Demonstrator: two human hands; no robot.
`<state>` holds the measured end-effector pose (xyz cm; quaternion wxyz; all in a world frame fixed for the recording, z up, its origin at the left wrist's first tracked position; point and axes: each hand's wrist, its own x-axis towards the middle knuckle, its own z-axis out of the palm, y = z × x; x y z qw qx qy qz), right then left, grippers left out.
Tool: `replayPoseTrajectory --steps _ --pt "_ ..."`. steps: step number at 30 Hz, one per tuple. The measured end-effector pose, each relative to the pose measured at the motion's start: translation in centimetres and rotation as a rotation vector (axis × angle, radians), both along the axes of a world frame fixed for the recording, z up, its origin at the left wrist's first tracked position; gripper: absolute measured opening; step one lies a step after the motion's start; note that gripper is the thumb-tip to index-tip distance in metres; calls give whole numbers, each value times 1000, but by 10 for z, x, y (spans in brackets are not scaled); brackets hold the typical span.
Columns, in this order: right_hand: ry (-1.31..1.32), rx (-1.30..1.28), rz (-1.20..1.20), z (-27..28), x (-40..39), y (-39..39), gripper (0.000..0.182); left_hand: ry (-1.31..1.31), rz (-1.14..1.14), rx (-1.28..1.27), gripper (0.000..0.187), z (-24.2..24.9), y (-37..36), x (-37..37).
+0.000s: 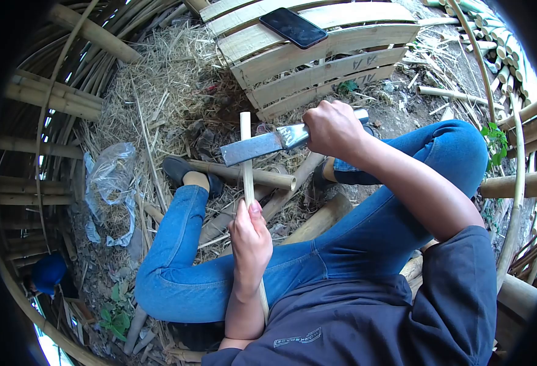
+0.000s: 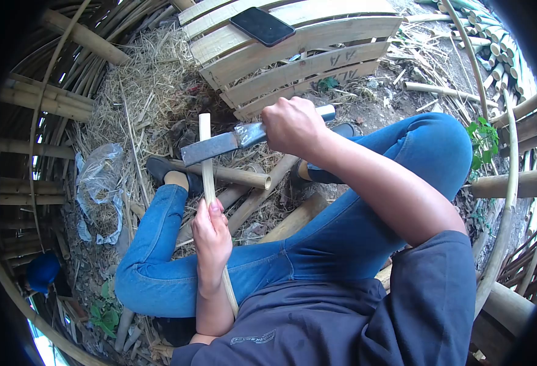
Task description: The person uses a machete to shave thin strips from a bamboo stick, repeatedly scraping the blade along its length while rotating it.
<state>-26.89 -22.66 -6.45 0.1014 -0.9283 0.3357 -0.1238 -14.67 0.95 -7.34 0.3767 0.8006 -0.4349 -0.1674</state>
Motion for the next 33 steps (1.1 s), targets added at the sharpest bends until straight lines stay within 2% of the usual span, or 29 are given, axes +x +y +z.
replayPoseTrajectory --steps 5,10,18,23,33 --pt "-29 -32 -71 12 -5 -16 15 -25 -16 -15 27 -3 1 -2" --pt "-99 14 -6 9 -6 -10 15 30 47 -40 25 -4 -1 5" --pt "79 60 138 4 3 18 14 108 92 -48 26 -4 1 16" --pt "66 65 99 -13 2 17 14 -9 73 -72 26 -10 -2 9" --pt "16 1 84 -9 0 3 12 -112 59 -59 27 -5 -2 3"
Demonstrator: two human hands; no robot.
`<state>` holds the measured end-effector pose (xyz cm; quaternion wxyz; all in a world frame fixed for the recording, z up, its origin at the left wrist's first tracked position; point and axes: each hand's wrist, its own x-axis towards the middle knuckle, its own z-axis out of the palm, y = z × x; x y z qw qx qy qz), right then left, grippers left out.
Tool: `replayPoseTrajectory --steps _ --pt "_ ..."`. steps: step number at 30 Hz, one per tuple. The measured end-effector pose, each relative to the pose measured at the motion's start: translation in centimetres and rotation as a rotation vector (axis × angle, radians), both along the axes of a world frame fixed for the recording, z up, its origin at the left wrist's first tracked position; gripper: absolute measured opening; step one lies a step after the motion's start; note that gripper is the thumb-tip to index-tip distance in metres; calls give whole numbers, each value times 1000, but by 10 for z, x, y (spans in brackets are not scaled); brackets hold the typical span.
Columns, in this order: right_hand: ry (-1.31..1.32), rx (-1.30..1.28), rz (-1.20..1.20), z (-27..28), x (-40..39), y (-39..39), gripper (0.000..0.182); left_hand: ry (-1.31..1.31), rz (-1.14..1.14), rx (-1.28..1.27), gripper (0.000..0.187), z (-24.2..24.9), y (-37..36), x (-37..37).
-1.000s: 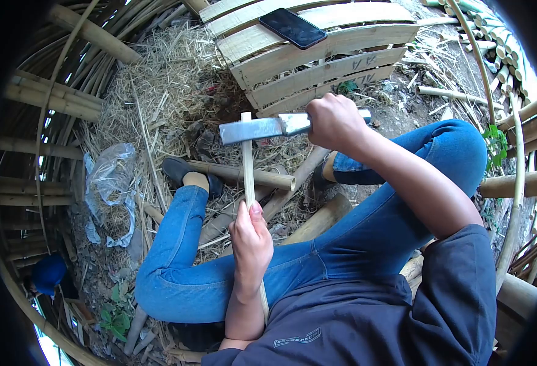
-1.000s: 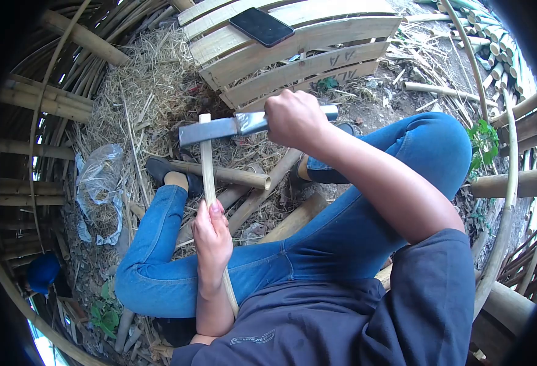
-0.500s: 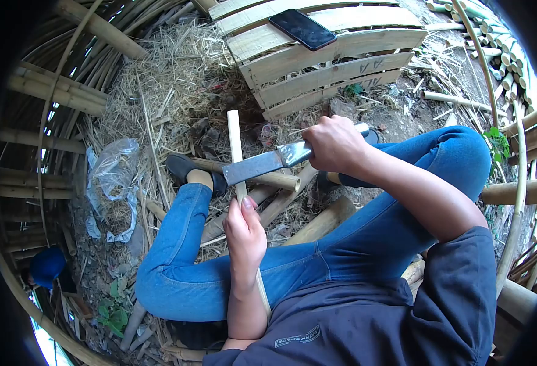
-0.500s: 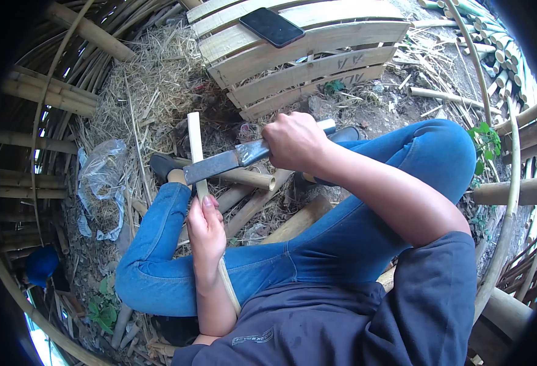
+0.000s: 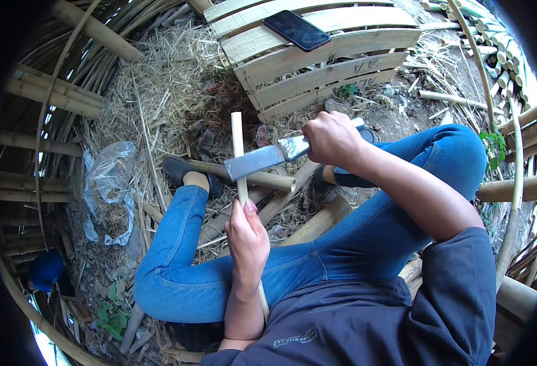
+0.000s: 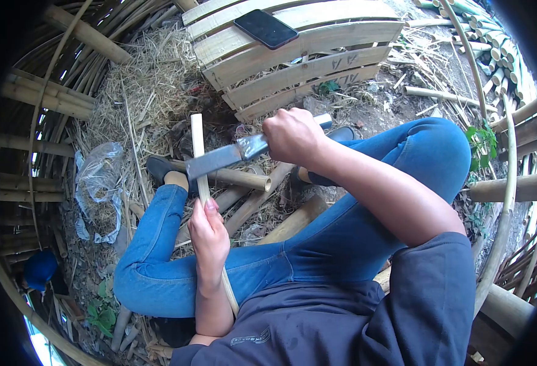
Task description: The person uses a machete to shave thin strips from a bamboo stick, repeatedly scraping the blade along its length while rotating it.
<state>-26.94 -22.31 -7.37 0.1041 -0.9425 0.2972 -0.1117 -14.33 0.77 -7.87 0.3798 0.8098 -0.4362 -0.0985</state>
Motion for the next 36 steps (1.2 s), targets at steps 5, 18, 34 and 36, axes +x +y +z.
replayPoseTrajectory --steps 5,18,34,36 --pt "-31 -13 -83 6 -2 -17 9 49 -8 6 26 2 1 -5" --pt "-170 123 -223 22 -10 -24 24 188 -31 -11 26 -3 4 7" --pt "-58 251 41 19 4 53 16 1004 -83 -14 32 11 8 22" --pt "0 252 15 14 4 51 17 980 -106 -40 32 10 7 21"
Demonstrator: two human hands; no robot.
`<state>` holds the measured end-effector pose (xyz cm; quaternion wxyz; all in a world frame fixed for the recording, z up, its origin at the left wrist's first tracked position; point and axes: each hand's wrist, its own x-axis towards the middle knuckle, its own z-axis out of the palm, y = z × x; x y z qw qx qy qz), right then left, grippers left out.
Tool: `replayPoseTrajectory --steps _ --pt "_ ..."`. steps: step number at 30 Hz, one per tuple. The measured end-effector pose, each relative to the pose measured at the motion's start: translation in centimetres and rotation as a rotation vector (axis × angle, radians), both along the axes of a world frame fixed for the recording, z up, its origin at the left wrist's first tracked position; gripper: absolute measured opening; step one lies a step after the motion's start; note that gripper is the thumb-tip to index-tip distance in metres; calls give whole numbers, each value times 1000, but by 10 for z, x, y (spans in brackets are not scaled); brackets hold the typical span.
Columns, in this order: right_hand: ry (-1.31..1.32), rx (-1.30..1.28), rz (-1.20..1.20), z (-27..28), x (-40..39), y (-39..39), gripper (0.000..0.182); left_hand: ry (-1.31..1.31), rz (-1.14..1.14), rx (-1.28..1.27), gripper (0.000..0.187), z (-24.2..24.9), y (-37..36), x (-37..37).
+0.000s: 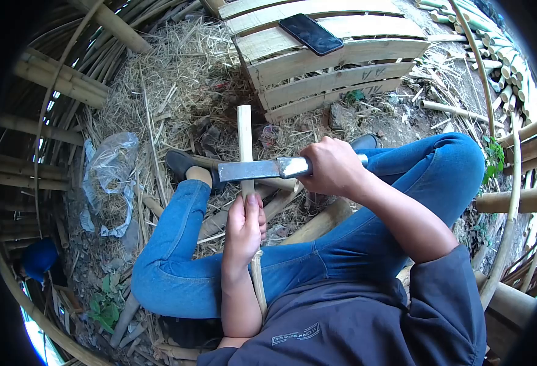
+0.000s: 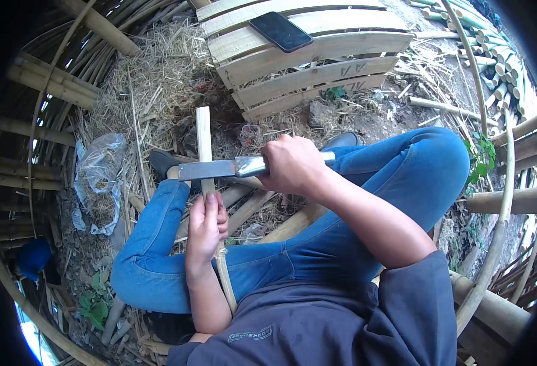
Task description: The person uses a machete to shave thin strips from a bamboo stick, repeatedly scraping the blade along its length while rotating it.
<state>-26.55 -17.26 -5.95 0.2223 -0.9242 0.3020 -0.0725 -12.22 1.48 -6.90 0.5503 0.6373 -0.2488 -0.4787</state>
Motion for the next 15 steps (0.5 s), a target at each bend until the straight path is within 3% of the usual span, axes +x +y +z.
replayPoseTrajectory --steps 6,8,15 --pt "-46 -44 -40 -26 3 -4 14 -51 17 -22 33 -6 -2 -8" --pt "-52 -79 -64 -26 4 -7 13 20 4 6 33 -4 -3 -5" --pt "-59 -133 -64 -21 6 -13 12 -112 11 -13 33 -8 -2 -7"
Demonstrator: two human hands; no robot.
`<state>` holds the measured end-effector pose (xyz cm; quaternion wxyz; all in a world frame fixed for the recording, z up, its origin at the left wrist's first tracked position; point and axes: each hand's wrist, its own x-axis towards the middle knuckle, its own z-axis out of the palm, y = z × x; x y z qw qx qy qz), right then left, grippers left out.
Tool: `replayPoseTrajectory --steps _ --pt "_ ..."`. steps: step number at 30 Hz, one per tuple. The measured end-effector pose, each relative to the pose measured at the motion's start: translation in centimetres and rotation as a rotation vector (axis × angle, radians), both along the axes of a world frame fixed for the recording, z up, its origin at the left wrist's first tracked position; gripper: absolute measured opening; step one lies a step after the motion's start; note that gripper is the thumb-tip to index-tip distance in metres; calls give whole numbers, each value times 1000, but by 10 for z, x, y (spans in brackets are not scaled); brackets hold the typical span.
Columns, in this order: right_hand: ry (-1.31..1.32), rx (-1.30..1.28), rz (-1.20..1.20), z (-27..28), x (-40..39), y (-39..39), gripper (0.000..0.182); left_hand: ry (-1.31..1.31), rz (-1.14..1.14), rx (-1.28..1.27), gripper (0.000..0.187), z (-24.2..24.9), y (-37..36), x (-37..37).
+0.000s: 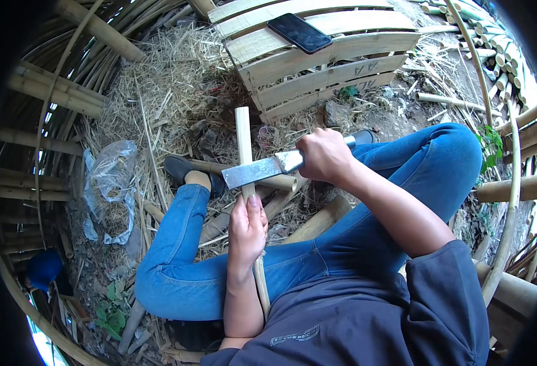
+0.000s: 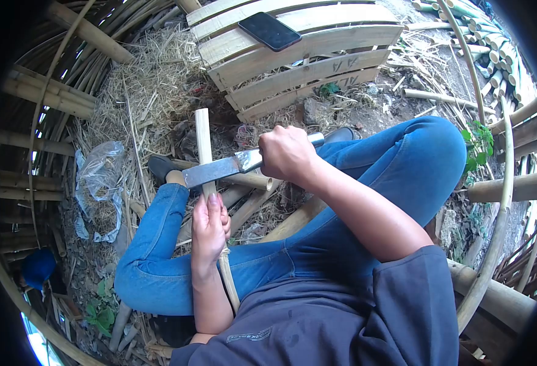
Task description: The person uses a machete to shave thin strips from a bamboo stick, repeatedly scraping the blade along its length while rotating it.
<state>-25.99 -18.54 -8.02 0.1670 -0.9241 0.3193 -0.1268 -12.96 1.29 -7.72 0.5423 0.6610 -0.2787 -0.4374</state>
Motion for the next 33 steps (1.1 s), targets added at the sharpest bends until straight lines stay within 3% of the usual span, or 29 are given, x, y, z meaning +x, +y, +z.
replayPoseTrajectory --steps 14,17,20,26,28,33 --pt "-3 -26 -117 -2 -3 -18 16 -126 -19 5 36 -2 2 -6" --pt "-28 -59 -179 6 -7 -28 14 -257 -72 -3 30 -10 4 -10" --pt "-53 -76 -233 1 -8 -35 17 -328 -74 26 39 -11 4 -10" --pt "-146 -61 -307 5 -11 -39 23 -227 -107 -24 31 -5 4 -15" --pt "-207 -43 -309 10 -14 -39 21 -63 -76 -31 33 3 2 -11" --pt "-243 66 -91 16 -13 -11 16 273 -15 -33 40 17 4 3"
